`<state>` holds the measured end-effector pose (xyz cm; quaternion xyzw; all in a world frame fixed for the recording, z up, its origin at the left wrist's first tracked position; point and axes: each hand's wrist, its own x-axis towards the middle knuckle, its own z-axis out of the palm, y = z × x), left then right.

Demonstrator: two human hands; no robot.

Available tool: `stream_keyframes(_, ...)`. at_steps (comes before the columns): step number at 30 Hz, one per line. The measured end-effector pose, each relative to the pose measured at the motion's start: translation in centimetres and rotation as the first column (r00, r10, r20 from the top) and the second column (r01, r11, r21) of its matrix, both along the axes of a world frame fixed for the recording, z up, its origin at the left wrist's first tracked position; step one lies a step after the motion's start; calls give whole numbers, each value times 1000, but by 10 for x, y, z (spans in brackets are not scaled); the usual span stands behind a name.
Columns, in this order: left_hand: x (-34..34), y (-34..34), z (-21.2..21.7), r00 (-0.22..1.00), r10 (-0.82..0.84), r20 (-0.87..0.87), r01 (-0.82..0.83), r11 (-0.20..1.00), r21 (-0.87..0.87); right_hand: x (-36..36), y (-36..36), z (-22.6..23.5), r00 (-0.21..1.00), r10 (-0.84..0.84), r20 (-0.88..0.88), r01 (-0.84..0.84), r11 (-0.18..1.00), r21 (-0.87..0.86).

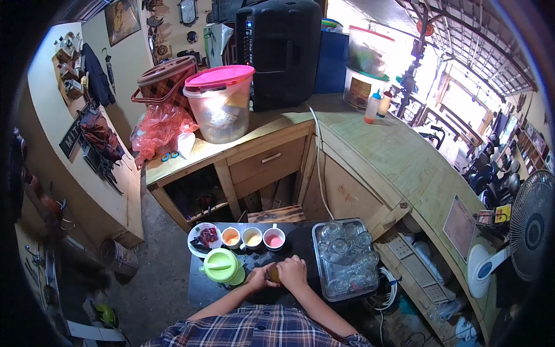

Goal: The recorder is assembling small food portions by placing ingredients into plastic cups using a spoon.

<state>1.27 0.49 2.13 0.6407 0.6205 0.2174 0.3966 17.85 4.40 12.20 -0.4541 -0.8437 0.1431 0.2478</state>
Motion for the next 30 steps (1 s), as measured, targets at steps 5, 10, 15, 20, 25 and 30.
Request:
stream_keyframes(5, 0, -1, -7, 1000, 6, 2, -6, 999, 38, 2, 2, -11, 999, -39, 8, 39, 996, -75)
stream_keyframes(10, 0, -1, -1, 1000, -3, -23, 3, 1000, -4, 1, 0, -7, 973, -5, 229, 30, 994, -104)
stream_keyframes(15, -1, -1, 0, 1000, -24, 1, 24, 1000, 20, -1, -3, -7, 928, -50, 369, 83, 994, -74)
stream_keyframes(20, 2, -2, 7, 1000, -6, -24, 6, 1000, 8, 0, -1, -8, 944, -51, 327, 58, 998, -13)
stream_keyframes(25, 1, -2, 6, 1000, 2, -7, -2, 1000, 11, 1, -3, -8, 985, 5, 175, 0, 1000, -28)
stream_keyframes(30, -1, 0, -6, 1000, 4, 26, -4, 1000, -3, 4, -4, -18, 992, 39, 122, -29, 996, -86)
